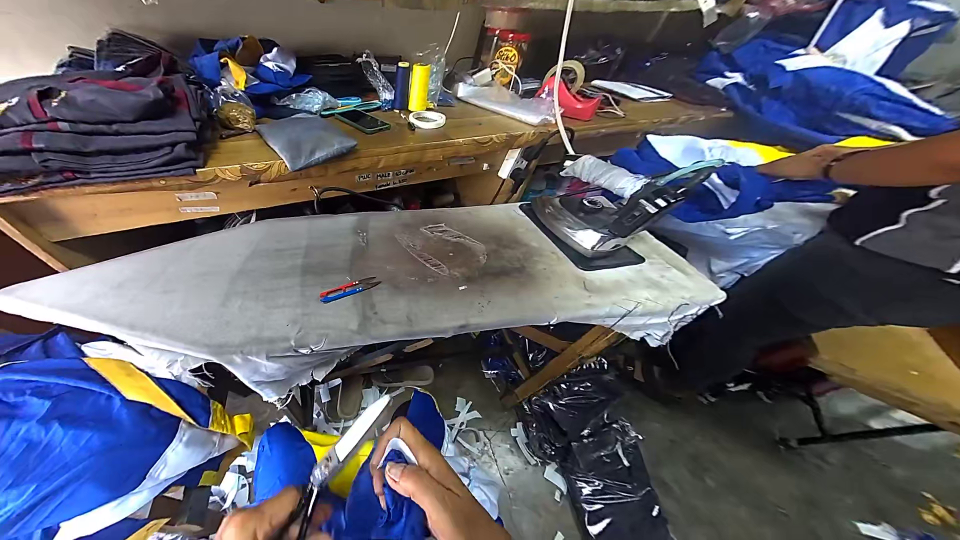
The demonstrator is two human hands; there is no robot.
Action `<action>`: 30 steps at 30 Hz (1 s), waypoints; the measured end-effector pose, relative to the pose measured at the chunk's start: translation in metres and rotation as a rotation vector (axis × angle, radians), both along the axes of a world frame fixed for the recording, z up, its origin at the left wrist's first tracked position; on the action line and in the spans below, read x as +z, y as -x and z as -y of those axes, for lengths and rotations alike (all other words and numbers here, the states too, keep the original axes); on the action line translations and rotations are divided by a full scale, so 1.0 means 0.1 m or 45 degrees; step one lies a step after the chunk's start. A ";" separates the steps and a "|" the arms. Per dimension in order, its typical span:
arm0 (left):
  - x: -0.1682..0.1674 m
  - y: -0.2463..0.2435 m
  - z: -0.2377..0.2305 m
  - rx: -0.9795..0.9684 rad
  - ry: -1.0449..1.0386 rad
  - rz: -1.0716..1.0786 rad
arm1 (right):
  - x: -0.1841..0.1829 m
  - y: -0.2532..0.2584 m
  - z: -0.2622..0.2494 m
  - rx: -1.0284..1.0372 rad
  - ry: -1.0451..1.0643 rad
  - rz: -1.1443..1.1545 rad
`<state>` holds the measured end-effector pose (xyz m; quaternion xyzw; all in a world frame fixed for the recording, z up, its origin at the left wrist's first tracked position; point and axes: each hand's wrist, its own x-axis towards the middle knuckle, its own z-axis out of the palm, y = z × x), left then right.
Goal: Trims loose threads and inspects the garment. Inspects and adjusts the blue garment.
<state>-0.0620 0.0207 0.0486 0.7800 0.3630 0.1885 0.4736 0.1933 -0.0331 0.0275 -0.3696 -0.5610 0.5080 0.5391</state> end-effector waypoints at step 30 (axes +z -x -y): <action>0.16 -0.46 -0.11 0.344 0.187 0.608 | -0.20 -0.05 -0.05 0.040 -0.047 0.002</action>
